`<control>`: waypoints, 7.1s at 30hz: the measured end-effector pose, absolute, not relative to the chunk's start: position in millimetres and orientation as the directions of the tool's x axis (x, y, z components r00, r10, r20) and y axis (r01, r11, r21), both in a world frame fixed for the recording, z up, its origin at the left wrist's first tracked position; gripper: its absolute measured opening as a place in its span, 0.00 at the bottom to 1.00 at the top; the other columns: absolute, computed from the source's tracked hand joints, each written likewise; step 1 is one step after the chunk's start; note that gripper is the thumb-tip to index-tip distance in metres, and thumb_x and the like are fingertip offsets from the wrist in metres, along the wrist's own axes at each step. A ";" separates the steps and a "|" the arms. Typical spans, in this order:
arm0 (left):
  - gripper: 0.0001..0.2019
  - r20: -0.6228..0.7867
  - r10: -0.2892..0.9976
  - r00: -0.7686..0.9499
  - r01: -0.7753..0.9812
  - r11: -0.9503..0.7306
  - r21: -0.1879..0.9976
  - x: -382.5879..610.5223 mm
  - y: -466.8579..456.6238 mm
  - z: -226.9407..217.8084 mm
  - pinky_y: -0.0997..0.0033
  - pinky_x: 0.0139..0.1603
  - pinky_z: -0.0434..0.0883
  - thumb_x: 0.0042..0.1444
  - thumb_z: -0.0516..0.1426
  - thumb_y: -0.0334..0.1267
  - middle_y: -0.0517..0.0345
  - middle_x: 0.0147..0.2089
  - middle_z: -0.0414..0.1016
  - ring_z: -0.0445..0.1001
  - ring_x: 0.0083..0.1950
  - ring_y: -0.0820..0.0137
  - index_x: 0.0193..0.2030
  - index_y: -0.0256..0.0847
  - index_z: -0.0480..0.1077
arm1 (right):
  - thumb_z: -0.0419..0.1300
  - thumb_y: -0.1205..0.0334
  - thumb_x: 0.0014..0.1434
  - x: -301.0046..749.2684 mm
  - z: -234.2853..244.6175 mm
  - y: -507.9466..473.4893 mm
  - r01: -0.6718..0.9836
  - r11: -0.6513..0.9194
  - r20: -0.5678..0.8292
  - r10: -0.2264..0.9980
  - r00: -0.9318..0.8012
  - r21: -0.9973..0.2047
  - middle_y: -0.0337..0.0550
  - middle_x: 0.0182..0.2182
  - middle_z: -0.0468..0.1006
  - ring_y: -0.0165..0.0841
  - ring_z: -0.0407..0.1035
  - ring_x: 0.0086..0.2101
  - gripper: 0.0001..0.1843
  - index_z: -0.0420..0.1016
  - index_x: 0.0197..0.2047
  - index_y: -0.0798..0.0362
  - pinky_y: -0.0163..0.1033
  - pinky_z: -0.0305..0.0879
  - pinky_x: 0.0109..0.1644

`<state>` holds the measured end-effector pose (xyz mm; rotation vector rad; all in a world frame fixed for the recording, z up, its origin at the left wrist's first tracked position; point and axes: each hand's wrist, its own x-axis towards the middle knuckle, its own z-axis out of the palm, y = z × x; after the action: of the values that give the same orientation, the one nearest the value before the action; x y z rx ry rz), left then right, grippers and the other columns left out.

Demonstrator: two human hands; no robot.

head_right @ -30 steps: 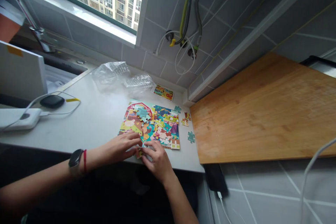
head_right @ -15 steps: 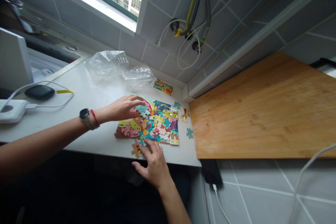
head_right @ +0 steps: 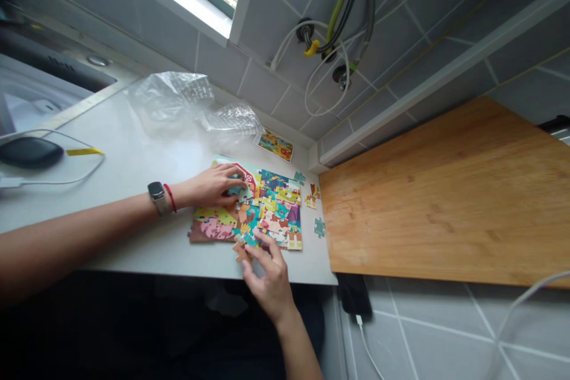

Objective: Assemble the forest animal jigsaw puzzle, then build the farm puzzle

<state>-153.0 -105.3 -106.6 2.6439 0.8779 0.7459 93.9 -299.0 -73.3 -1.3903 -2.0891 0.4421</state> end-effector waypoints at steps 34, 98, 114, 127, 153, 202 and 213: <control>0.20 0.449 0.678 0.582 0.577 -0.733 0.360 -159.8 -93.6 -117.3 0.48 0.69 0.62 0.68 0.60 0.49 0.43 0.64 0.73 0.62 0.72 0.48 0.61 0.41 0.72 | 0.59 0.80 0.60 107.7 -73.8 -197.6 0.700 0.676 0.064 0.728 -0.682 -0.230 0.52 0.64 0.75 0.45 0.68 0.65 0.36 0.74 0.67 0.42 0.60 0.70 0.67; 0.10 0.610 0.534 0.586 0.261 -0.837 0.482 -154.5 -105.6 -101.1 0.69 0.38 0.66 0.69 0.55 0.34 0.55 0.36 0.74 0.70 0.35 0.67 0.34 0.42 0.66 | 0.57 0.58 0.68 208.1 -111.4 -256.2 0.872 0.084 0.469 0.866 0.175 -0.482 0.51 0.41 0.85 0.42 0.79 0.42 0.15 0.85 0.43 0.52 0.46 0.77 0.49; 0.20 0.622 0.435 0.651 0.145 -0.876 0.461 -155.6 -101.3 -102.7 0.67 0.39 0.64 0.73 0.56 0.44 0.57 0.29 0.74 0.70 0.35 0.67 0.28 0.42 0.71 | 0.57 0.58 0.68 208.1 -108.4 -255.6 0.867 0.084 0.465 0.867 0.180 -0.490 0.51 0.40 0.85 0.41 0.80 0.42 0.14 0.85 0.43 0.53 0.44 0.77 0.48; 0.17 0.599 0.475 0.645 0.136 -0.842 0.522 -156.1 -101.9 -105.9 0.67 0.40 0.67 0.73 0.57 0.46 0.53 0.35 0.80 0.75 0.37 0.67 0.34 0.42 0.79 | 0.57 0.58 0.68 208.0 -107.5 -255.1 0.864 0.081 0.458 0.870 0.182 -0.497 0.51 0.40 0.85 0.41 0.80 0.41 0.15 0.85 0.43 0.52 0.44 0.77 0.46; 0.14 0.555 0.446 0.703 0.193 -0.870 0.455 -157.3 -100.0 -106.0 0.64 0.44 0.73 0.73 0.57 0.44 0.52 0.38 0.82 0.76 0.41 0.64 0.38 0.41 0.79 | 0.57 0.62 0.67 207.4 -113.4 -255.2 0.824 0.062 0.444 0.864 0.238 -0.563 0.49 0.41 0.84 0.42 0.79 0.43 0.14 0.85 0.44 0.50 0.45 0.76 0.51; 0.13 0.404 0.291 0.867 0.102 -0.898 0.428 -136.5 -133.7 -105.0 0.48 0.63 0.77 0.66 0.65 0.41 0.50 0.60 0.80 0.76 0.63 0.53 0.56 0.47 0.80 | 0.80 0.45 0.47 150.7 -69.4 -172.5 0.848 0.356 -0.105 0.899 -0.426 -0.393 0.54 0.62 0.72 0.52 0.69 0.61 0.49 0.72 0.70 0.46 0.53 0.66 0.65; 0.12 0.391 0.292 0.873 0.097 -0.889 0.448 -136.2 -132.6 -105.2 0.50 0.63 0.77 0.66 0.65 0.41 0.50 0.60 0.80 0.77 0.63 0.54 0.55 0.47 0.81 | 0.81 0.46 0.45 150.4 -67.4 -166.8 0.825 0.333 -0.125 0.894 -0.430 -0.457 0.52 0.61 0.70 0.52 0.66 0.61 0.52 0.71 0.71 0.45 0.54 0.65 0.67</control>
<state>-136.2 -132.6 -105.2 2.6228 0.2866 0.6389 150.4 -166.8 -67.4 -1.5860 -2.4403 0.6985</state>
